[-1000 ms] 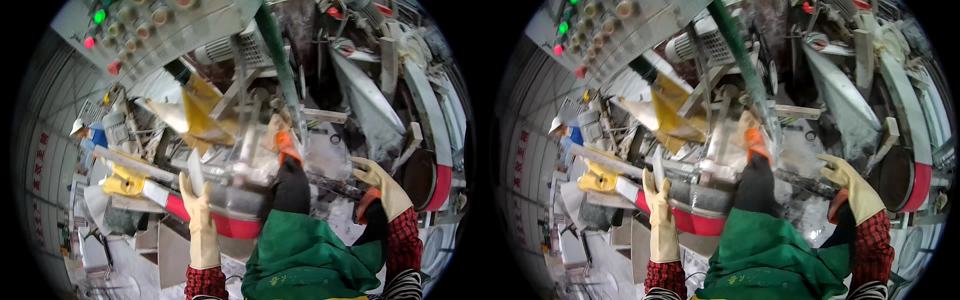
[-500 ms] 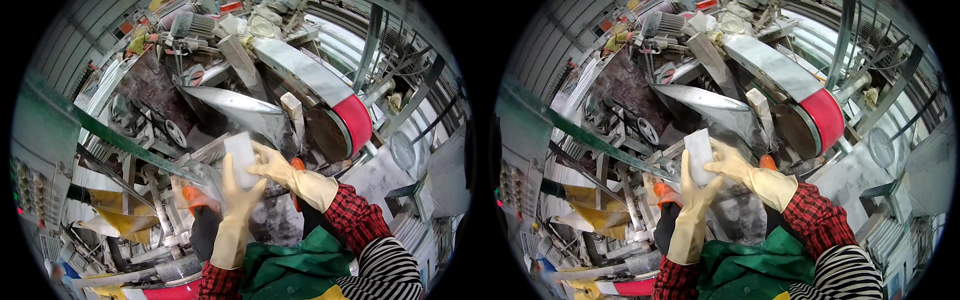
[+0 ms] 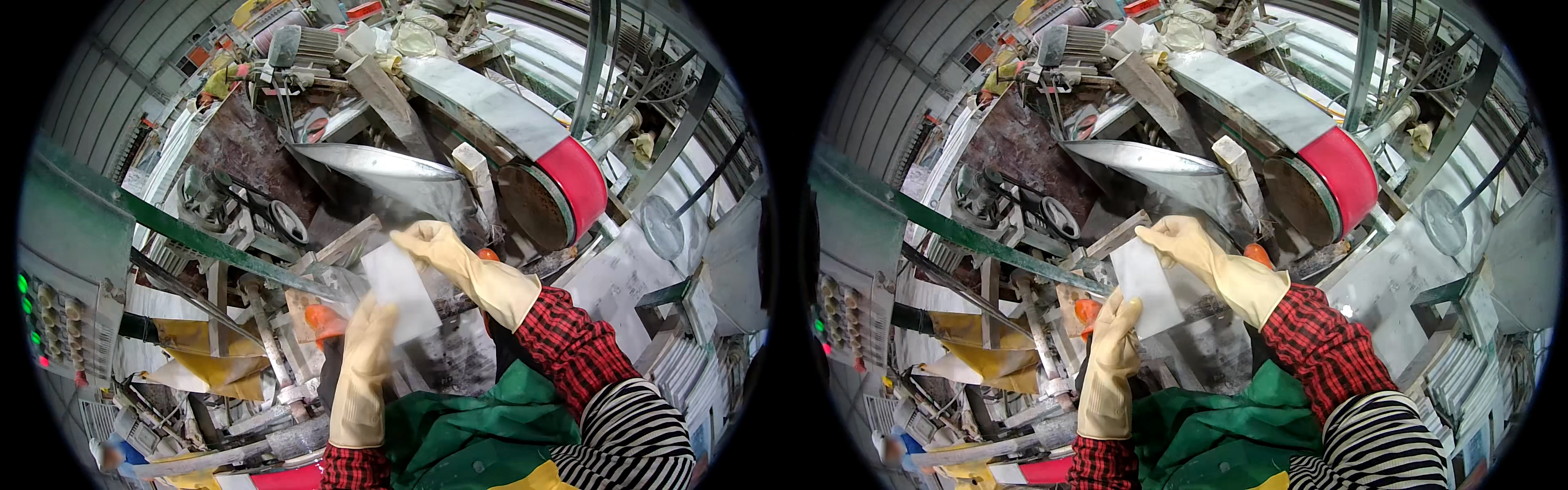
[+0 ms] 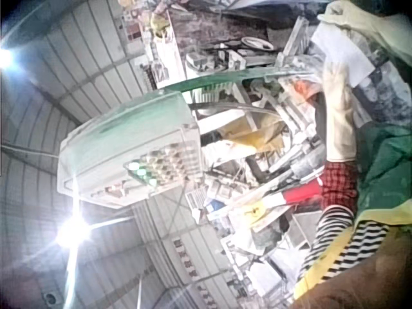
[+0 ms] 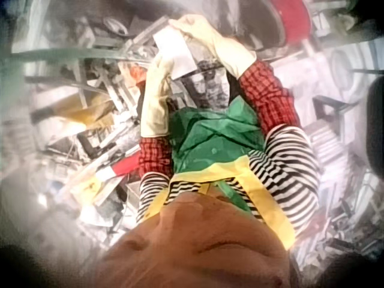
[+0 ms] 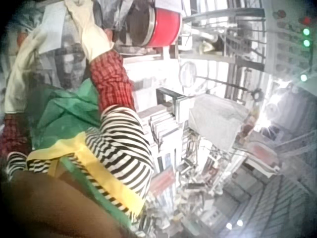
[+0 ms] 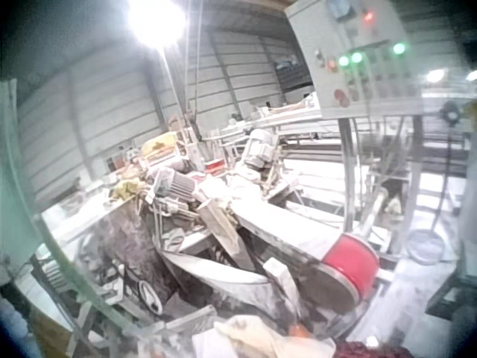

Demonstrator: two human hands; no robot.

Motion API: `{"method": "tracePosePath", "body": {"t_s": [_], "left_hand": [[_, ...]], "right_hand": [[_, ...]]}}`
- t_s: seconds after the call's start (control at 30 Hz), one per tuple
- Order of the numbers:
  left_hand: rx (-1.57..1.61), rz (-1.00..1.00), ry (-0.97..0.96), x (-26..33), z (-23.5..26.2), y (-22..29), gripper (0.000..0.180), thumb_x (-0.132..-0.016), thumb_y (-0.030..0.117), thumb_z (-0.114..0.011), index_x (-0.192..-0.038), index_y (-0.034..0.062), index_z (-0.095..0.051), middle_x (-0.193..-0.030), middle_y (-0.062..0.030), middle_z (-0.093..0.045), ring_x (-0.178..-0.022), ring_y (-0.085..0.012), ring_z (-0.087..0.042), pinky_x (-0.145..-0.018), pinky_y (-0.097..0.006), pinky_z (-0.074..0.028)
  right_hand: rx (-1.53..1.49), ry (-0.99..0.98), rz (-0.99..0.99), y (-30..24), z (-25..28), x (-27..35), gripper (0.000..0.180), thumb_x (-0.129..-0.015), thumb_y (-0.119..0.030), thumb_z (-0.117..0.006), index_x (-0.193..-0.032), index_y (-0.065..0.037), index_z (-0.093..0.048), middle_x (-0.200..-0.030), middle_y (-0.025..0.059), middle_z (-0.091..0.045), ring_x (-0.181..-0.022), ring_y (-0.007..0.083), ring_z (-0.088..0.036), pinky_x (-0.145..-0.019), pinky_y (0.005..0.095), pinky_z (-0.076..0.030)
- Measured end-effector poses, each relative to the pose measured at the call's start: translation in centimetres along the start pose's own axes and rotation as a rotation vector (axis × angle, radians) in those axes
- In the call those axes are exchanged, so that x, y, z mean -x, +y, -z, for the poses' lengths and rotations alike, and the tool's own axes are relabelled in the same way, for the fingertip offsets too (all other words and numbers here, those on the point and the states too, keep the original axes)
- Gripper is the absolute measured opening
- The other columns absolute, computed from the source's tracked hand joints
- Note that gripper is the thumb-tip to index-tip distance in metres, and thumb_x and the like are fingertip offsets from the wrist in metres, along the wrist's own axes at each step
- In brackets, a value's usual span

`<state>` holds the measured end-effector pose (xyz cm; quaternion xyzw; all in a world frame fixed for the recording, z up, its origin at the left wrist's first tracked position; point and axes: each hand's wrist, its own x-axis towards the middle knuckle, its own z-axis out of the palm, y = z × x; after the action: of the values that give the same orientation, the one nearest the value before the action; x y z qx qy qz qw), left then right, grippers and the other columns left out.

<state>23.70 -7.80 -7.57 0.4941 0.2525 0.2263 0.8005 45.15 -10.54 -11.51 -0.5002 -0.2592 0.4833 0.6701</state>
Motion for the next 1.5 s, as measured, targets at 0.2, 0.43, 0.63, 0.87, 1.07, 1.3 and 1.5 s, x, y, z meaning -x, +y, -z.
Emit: {"method": "tracePosePath", "body": {"t_s": [0.2,0.43,0.63,0.87,1.07,1.3,1.5], "left_hand": [[-0.016,-0.092,0.086,-1.0,2.0,1.5,0.051,-0.101,0.015,-0.058,-0.147,-0.003,-0.047,-0.135,-0.0128,-0.064,-0.119,-0.0202,-0.063,-0.101,-0.033,-0.05],[-0.107,-0.239,0.075,-3.4,3.8,2.6,0.068,-0.094,0.009,-0.07,-0.153,-0.0045,-0.038,-0.136,-0.0154,-0.063,-0.12,-0.0216,-0.063,-0.102,-0.034,-0.05],[-0.353,-0.275,0.465,-7.5,5.4,3.8,0.062,-0.102,0.023,-0.065,-0.15,-0.0083,-0.041,-0.136,-0.02,-0.061,-0.122,-0.0223,-0.061,-0.106,-0.034,-0.047],[-0.518,-0.125,0.114,-2.8,4.9,0.3,0.076,-0.095,0.004,-0.067,-0.16,0.0005,-0.026,-0.149,-0.0241,-0.049,-0.13,-0.0282,-0.058,-0.105,-0.037,-0.049],[-0.672,-0.341,0.542,9.1,20.4,7.5,0.066,-0.097,0.003,-0.064,-0.154,-0.0061,-0.031,-0.139,-0.024,-0.057,-0.133,-0.0271,-0.053,-0.108,-0.04,-0.049],[-1.656,-0.112,1.221,31.9,34.2,2.1,0.065,-0.099,0.033,-0.058,-0.15,-0.0049,-0.042,-0.142,-0.0263,-0.056,-0.135,-0.0353,-0.051,-0.113,-0.045,-0.041],[-1.983,0.087,1.296,39.5,40.3,-4.5,0.077,-0.101,0.059,-0.053,-0.146,-0.0038,-0.051,-0.145,-0.0281,-0.055,-0.137,-0.0424,-0.049,-0.118,-0.049,-0.035]], "right_hand": [[0.102,-0.388,-0.073,-0.1,-0.9,2.2,0.074,-0.091,-0.022,-0.081,-0.154,-0.005,-0.047,-0.105,0.0083,-0.072,-0.083,0.0117,-0.064,-0.066,0.0252,-0.052],[-0.077,-0.518,-0.156,-1.1,-1.0,2.6,0.07,-0.093,-0.014,-0.073,-0.156,-0.007,-0.045,-0.123,0.0045,-0.068,-0.102,0.012,-0.063,-0.083,0.0272,-0.052],[-0.115,-0.551,-0.135,-0.6,-1.1,2.7,0.064,-0.091,-0.013,-0.074,-0.151,-0.002,-0.051,-0.12,0.0013,-0.069,-0.1,0.0082,-0.062,-0.085,0.0238,-0.049],[-0.257,-0.077,0.07,0.8,0.5,0.3,0.057,-0.091,-0.009,-0.074,-0.145,-0.004,-0.057,-0.088,-0.0042,-0.068,-0.071,0.0034,-0.054,-0.065,0.0208,-0.043],[-0.089,0.538,0.383,-2.4,10.3,-1.1,0.067,-0.085,-0.002,-0.07,-0.149,-0.006,-0.053,-0.097,0.0036,-0.071,-0.076,0.0098,-0.062,-0.068,0.0255,-0.049],[0.295,1.113,0.291,-4.8,22.5,-0.2,0.038,-0.081,0.001,-0.067,-0.119,-0.004,-0.063,-0.092,0.0059,-0.065,-0.083,0.0163,-0.062,-0.068,0.0316,-0.05],[0.349,1.139,0.047,-6.1,24.8,-0.3,0.049,-0.088,-0.008,-0.064,-0.137,-0.009,-0.06,-0.122,0.0131,-0.073,-0.107,0.0262,-0.072,-0.088,0.0374,-0.056]]}}
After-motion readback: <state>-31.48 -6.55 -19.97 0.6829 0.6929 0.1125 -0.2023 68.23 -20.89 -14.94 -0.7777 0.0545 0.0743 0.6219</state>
